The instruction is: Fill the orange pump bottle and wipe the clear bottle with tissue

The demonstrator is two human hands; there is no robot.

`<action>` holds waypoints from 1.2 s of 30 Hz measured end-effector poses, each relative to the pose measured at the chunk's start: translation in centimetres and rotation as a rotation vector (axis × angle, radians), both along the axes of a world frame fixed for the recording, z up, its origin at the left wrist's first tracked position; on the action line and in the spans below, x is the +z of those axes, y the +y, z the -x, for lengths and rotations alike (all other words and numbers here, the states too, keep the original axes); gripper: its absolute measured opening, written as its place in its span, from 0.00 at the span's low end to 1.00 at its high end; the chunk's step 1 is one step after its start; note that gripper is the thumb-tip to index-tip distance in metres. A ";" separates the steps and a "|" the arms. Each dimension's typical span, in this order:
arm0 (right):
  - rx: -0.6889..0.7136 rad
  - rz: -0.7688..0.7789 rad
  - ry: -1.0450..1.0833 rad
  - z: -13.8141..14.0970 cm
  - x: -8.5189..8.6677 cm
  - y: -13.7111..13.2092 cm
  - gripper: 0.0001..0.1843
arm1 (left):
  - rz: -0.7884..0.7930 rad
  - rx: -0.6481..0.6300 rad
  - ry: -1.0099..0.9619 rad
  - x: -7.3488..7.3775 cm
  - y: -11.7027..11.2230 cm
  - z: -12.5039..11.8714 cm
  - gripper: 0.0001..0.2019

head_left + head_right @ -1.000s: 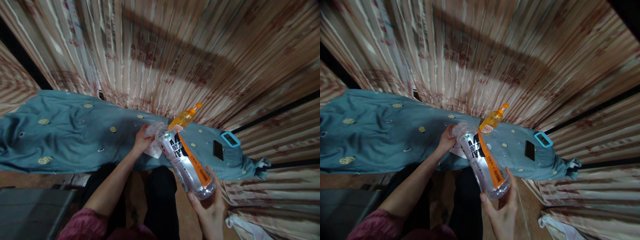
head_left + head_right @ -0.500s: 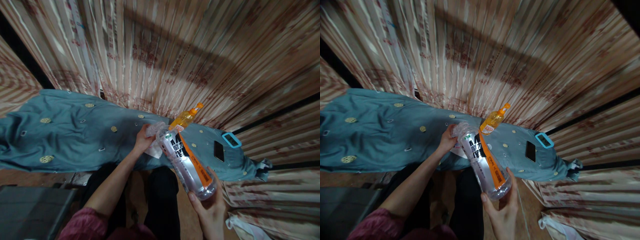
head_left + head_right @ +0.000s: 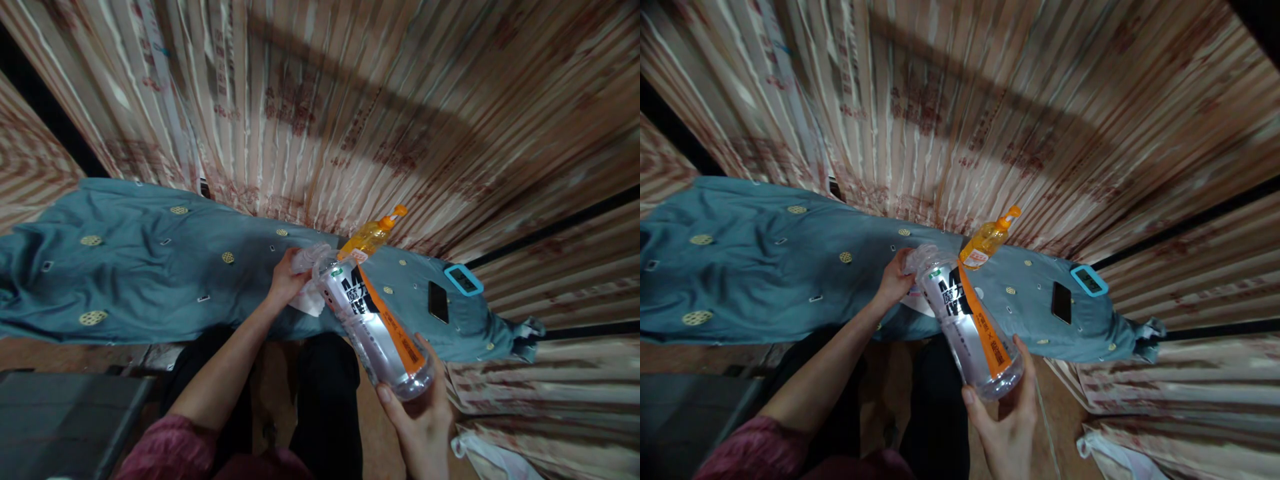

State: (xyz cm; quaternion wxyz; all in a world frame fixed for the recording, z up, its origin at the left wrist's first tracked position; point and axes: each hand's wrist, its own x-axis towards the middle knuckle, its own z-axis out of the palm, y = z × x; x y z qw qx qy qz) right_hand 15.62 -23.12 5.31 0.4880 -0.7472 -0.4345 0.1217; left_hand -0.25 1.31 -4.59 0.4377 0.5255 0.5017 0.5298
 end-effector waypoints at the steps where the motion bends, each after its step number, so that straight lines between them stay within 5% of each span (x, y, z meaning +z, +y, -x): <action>1: 0.001 -0.004 -0.007 0.0 -0.1 0.0 0.56 | 0.001 0.004 -0.001 0.1 0.0 0.0 0.25; 36: 0.057 -0.091 -0.013 -0.9 -1.4 0.1 0.49 | -0.006 0.014 0.049 0.5 0.3 0.3 0.23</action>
